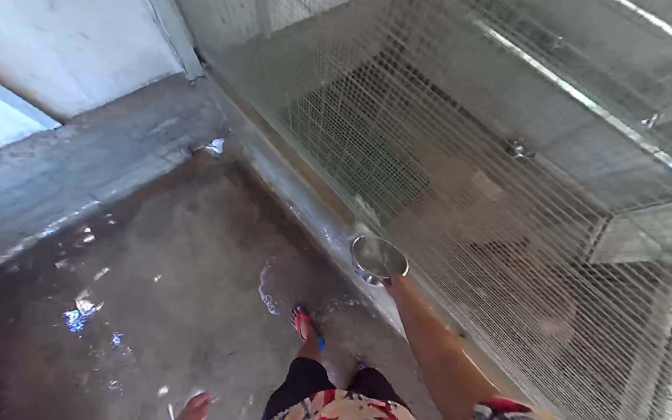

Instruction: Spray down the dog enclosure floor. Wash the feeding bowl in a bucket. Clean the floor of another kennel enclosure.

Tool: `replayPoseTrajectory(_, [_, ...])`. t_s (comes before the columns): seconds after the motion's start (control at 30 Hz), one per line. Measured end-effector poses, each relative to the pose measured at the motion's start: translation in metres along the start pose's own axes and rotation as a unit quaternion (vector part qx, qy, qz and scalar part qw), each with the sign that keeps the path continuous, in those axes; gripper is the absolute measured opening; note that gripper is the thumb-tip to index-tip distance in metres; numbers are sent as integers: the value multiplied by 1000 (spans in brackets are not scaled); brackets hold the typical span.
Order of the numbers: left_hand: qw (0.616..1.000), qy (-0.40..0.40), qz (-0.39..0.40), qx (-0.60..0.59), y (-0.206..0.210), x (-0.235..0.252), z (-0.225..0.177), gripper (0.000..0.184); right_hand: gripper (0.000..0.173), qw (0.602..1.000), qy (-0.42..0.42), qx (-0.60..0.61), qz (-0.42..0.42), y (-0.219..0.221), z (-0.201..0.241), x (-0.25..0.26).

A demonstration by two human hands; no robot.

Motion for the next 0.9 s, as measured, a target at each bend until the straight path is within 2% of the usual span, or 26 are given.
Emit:
replayPoseTrajectory(0.07, [1000, 0, -21, -13, -39, 13, -18, 40, 41, 999, 3, 35, 27, 41, -13, -2])
replayPoseTrajectory(0.13, [999, -1, -36, -34, -68, 23, -41, 41, 40, 996, -3, 59, 62, 65, -23, -4])
replayPoseTrajectory(0.27, [998, -6, -38, -57, -95, 31, -90, 40, 41, 997, -19, 46, 55, 53, -21, -24])
replayPoseTrajectory(0.4, [998, 1, -8, -56, -95, 37, -116, 39, 41, 993, -74, -92, 7, -5, 4, -50])
replayPoseTrajectory(0.5, [999, -8, 19, -33, -96, 47, -123, 40, 48, 949, -55, -306, -56, -34, 28, -51])
replayPoseTrajectory(0.57, [999, -19, 16, -22, -105, 53, -129, 39, 47, 918, -26, -392, -50, -26, 32, -36])
replayPoseTrajectory(0.63, [999, -27, 8, -20, -117, 60, -139, 39, 44, 904, -9, -426, -15, 6, 30, -11])
replayPoseTrajectory(0.7, [999, -31, 0, -18, -131, 67, -149, 39, 44, 892, -1, -452, 24, 59, 24, 15])
replayPoseTrajectory(0.77, [999, -35, -7, -28, -150, 70, -162, 40, 45, 894, -4, -445, 49, 131, 17, 20])
replayPoseTrajectory(0.9, [995, -18, -51, -90, -184, 74, -191, 40, 43, 898, -8, -438, 47, 285, 25, -5])
Point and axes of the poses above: each hand's wrist, its own x-axis towards the middle knuckle, its own y-axis out of the palm, z = x × y, the point moved 7 cm from there along x, towards the middle knuckle, and after that the axes turned 14 degrees about x, right-handed, at the moved point
